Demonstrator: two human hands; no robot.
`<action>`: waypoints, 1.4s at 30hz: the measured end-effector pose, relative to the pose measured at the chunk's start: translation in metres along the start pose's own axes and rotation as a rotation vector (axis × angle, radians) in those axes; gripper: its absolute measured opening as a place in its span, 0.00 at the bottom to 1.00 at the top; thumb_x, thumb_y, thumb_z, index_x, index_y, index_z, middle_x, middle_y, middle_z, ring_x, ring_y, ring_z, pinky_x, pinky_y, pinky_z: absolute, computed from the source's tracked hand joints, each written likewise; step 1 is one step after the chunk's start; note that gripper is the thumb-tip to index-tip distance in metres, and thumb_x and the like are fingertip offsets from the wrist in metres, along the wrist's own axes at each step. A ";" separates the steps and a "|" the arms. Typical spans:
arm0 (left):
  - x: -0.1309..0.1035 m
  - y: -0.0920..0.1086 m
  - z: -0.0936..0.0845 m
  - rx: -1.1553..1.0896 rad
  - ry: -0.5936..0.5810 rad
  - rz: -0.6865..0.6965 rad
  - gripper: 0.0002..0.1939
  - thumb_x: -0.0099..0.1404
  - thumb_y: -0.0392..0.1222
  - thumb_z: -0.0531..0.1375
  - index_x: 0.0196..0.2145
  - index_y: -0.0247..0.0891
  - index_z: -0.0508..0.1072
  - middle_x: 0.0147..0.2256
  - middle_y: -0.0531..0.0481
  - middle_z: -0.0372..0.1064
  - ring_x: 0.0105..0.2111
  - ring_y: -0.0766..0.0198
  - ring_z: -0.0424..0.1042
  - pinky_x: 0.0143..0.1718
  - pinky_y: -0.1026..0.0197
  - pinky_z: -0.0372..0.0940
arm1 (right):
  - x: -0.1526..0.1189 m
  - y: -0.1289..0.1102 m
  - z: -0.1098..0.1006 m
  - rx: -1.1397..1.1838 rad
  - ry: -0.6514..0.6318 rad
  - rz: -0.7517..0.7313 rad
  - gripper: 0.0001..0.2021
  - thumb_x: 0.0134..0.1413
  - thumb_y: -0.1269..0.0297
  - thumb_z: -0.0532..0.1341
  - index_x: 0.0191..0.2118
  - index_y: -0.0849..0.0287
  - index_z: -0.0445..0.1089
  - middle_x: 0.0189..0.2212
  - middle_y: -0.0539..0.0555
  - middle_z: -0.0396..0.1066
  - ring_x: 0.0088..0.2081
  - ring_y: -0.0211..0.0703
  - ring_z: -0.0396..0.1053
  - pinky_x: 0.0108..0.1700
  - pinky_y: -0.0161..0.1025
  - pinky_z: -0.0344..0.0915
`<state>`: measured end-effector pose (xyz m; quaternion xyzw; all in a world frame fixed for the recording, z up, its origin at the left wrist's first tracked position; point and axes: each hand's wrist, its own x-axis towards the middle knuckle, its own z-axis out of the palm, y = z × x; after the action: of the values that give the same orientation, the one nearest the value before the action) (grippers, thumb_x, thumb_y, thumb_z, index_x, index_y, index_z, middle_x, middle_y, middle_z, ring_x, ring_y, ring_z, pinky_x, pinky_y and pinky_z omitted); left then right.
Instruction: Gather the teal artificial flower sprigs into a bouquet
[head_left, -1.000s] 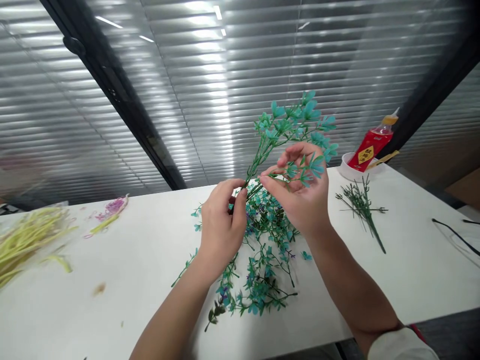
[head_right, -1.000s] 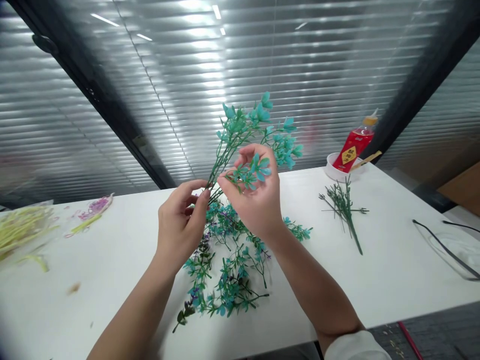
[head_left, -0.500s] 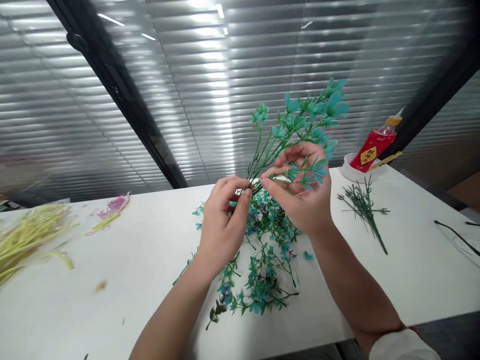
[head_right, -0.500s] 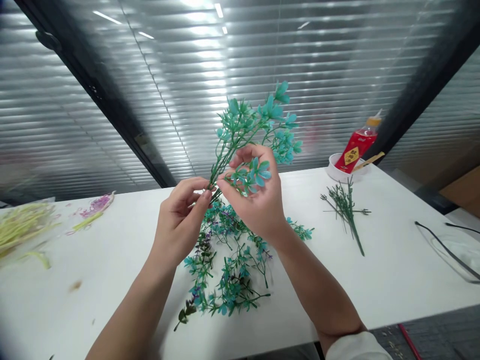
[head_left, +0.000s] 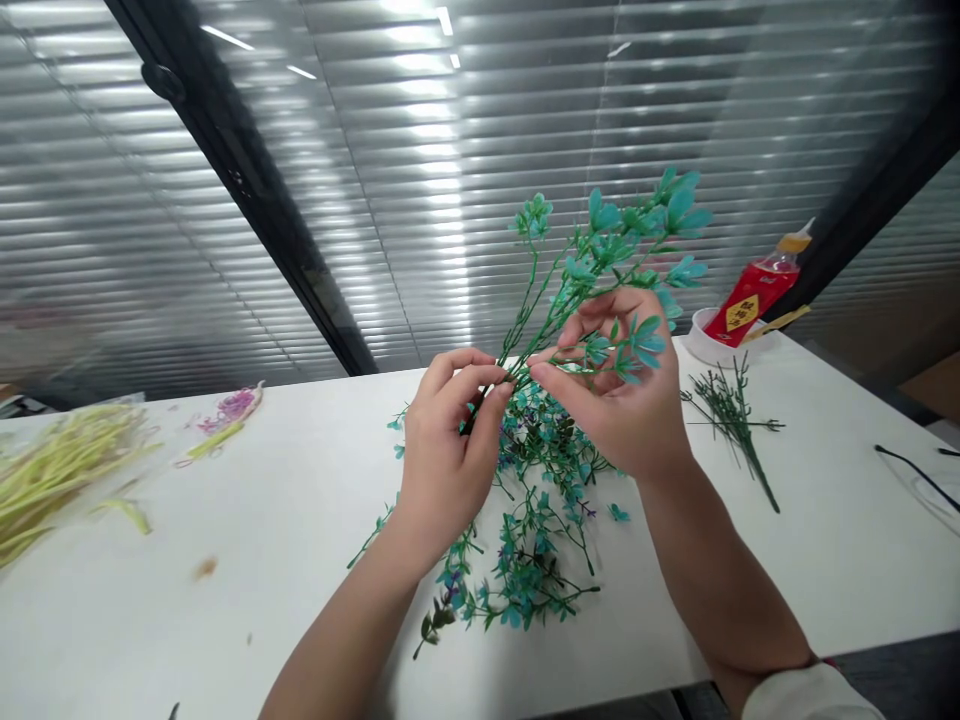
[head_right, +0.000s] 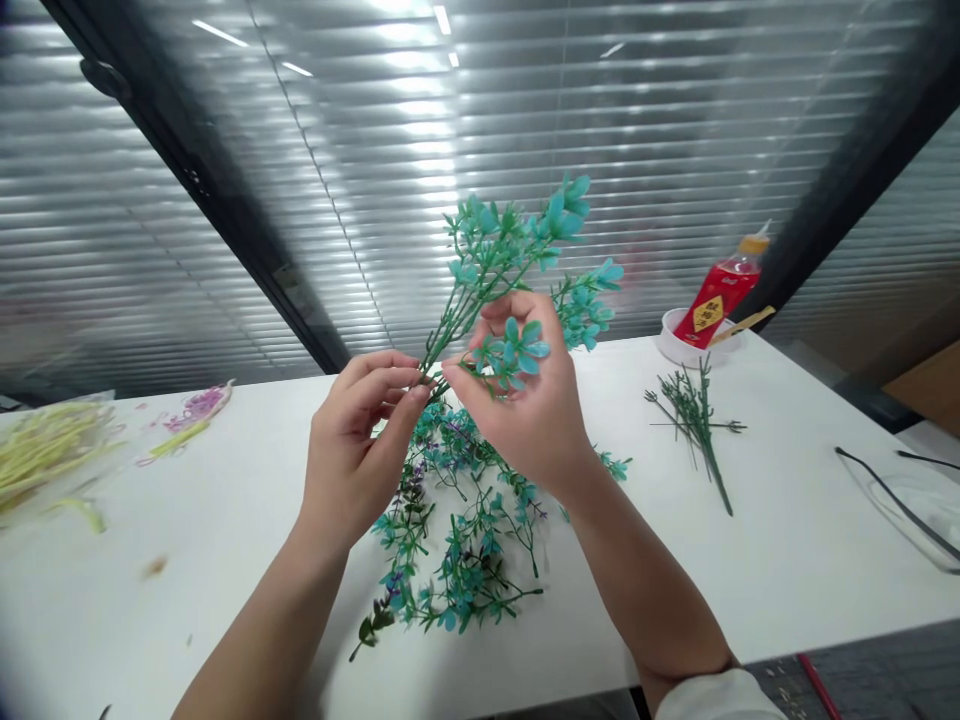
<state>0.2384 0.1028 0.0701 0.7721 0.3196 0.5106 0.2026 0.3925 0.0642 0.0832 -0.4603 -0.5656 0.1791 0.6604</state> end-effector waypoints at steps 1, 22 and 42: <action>0.000 0.001 -0.001 0.012 0.001 0.015 0.04 0.68 0.37 0.59 0.37 0.39 0.75 0.43 0.46 0.70 0.39 0.64 0.72 0.35 0.62 0.69 | -0.001 0.000 -0.001 -0.014 0.003 -0.002 0.17 0.57 0.64 0.66 0.45 0.49 0.56 0.40 0.54 0.64 0.38 0.44 0.73 0.38 0.44 0.76; -0.003 0.008 0.000 0.097 0.032 0.132 0.04 0.69 0.35 0.59 0.38 0.39 0.74 0.42 0.46 0.71 0.38 0.64 0.71 0.37 0.60 0.70 | -0.009 0.004 -0.002 -0.019 0.020 0.022 0.21 0.56 0.62 0.68 0.49 0.48 0.57 0.41 0.56 0.67 0.42 0.50 0.74 0.39 0.48 0.77; 0.015 -0.023 -0.005 0.085 0.074 -0.041 0.03 0.68 0.39 0.58 0.38 0.38 0.71 0.41 0.48 0.68 0.39 0.64 0.70 0.33 0.64 0.67 | 0.002 0.007 -0.003 -0.022 0.011 -0.032 0.25 0.54 0.66 0.67 0.56 0.50 0.60 0.53 0.57 0.65 0.52 0.50 0.72 0.47 0.43 0.80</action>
<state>0.2310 0.1297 0.0670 0.7538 0.3639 0.5207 0.1680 0.3978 0.0682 0.0794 -0.4594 -0.5711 0.1600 0.6612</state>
